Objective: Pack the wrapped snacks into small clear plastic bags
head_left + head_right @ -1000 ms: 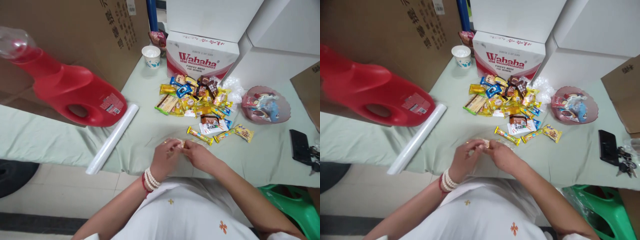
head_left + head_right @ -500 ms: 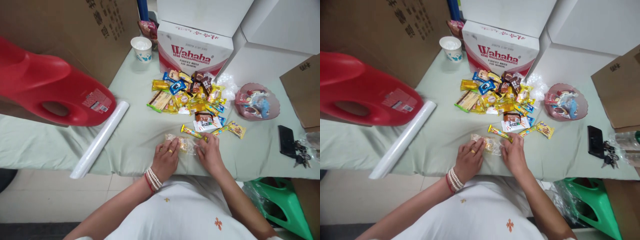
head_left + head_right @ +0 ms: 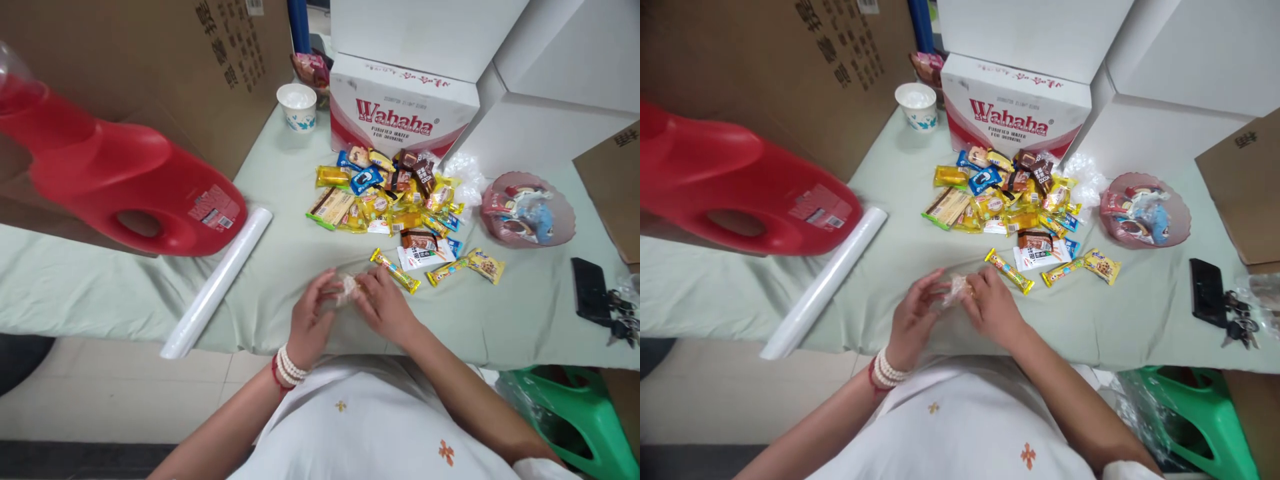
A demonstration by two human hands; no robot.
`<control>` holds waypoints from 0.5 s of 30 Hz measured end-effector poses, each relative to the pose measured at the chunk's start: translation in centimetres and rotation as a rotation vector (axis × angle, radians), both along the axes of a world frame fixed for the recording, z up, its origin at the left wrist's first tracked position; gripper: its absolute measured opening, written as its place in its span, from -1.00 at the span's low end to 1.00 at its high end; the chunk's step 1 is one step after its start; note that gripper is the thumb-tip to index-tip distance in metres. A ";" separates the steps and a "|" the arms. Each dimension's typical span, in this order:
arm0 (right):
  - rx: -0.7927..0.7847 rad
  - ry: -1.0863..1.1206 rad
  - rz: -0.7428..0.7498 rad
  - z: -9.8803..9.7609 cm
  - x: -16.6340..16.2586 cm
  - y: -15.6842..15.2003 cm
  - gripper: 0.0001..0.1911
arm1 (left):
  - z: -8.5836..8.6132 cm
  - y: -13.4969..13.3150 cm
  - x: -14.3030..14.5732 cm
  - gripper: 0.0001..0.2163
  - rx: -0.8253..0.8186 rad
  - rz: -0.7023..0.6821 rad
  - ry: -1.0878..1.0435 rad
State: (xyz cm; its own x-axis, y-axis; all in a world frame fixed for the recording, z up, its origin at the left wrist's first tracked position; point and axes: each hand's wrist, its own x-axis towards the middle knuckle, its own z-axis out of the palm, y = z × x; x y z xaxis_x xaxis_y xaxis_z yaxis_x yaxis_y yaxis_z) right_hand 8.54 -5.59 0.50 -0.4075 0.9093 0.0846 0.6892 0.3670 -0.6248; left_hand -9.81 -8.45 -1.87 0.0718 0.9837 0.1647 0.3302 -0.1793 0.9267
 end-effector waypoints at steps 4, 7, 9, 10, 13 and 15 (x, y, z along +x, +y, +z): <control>-0.002 -0.230 0.008 0.2 -0.7 -1.2 -0.43 | 0.2 0.7 0.3 -0.69 -0.065 0.078 0.095; -0.036 -0.107 0.018 -0.1 -0.4 -1.1 -0.46 | 0.4 1.1 1.2 -0.75 0.016 0.054 0.257; -0.051 0.057 0.026 -0.4 0.4 -0.8 -0.46 | 0.5 1.4 1.6 -0.72 0.037 0.032 0.277; -0.056 0.130 0.020 -0.5 0.8 -0.8 -0.50 | 0.6 1.5 1.8 -0.72 0.046 0.022 0.299; -0.066 0.291 -0.071 -0.5 2.0 -0.8 -0.68 | 0.6 2.0 2.3 -0.76 0.082 0.040 0.456; -0.064 0.339 -0.171 -0.4 2.1 -1.1 -0.74 | 0.5 2.3 2.8 -0.79 0.073 0.097 0.530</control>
